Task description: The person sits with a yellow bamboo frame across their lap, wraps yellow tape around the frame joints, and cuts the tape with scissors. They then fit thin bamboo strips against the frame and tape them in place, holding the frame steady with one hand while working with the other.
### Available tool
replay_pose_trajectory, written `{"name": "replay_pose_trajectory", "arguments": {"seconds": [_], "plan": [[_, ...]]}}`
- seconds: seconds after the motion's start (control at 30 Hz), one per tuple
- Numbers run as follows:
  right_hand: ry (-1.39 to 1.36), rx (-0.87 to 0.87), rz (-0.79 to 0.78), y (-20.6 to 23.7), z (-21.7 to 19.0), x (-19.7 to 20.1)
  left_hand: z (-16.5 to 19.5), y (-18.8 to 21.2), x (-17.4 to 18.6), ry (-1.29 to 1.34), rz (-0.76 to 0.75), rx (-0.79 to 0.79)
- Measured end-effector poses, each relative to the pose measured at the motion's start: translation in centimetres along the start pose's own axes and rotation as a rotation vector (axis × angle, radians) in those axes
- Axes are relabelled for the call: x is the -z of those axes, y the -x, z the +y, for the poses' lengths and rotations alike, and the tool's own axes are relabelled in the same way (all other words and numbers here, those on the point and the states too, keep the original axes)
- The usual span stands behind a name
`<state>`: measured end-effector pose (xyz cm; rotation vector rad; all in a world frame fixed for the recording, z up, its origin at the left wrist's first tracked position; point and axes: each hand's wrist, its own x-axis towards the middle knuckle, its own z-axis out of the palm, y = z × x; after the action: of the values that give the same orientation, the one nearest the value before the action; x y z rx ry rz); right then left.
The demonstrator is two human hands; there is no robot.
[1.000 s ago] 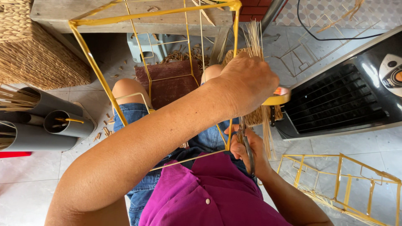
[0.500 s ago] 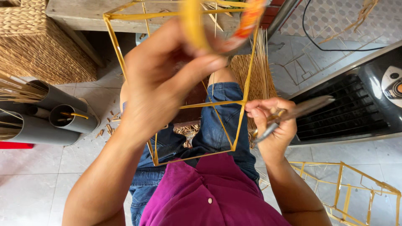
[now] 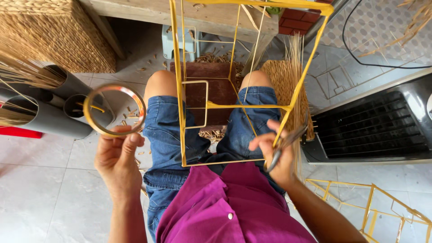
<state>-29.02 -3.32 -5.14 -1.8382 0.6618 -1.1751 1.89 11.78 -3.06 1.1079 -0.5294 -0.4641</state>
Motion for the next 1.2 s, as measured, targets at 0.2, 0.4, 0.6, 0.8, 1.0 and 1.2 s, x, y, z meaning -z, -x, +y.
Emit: {"name": "replay_pose_trajectory", "arguments": {"seconds": [0.2,0.4,0.6,0.8,1.0,1.2], "plan": [[-0.172,-0.138,0.093,1.6,-0.5,-2.8,-1.8,0.8,4.4,-0.072,-0.002,0.099],[-0.265,-0.225,0.190,-5.6,-6.4,-0.7,-1.3,1.8,2.9,-0.066,0.008,0.146],[-0.323,-0.307,0.069,-14.9,-9.6,2.4,0.3,2.0,0.7,-0.038,-0.021,0.143],[-0.214,-0.194,-0.007,-19.1,-8.3,3.6,2.8,2.0,-0.3,-0.005,-0.207,0.148],[-0.184,0.060,0.392,-16.0,-7.3,3.6,6.7,0.0,-1.9,-0.139,-0.690,-0.197],[-0.456,0.091,0.038,-10.5,-8.5,1.4,8.9,-3.6,-5.8,-0.190,-1.036,-0.097]]}}
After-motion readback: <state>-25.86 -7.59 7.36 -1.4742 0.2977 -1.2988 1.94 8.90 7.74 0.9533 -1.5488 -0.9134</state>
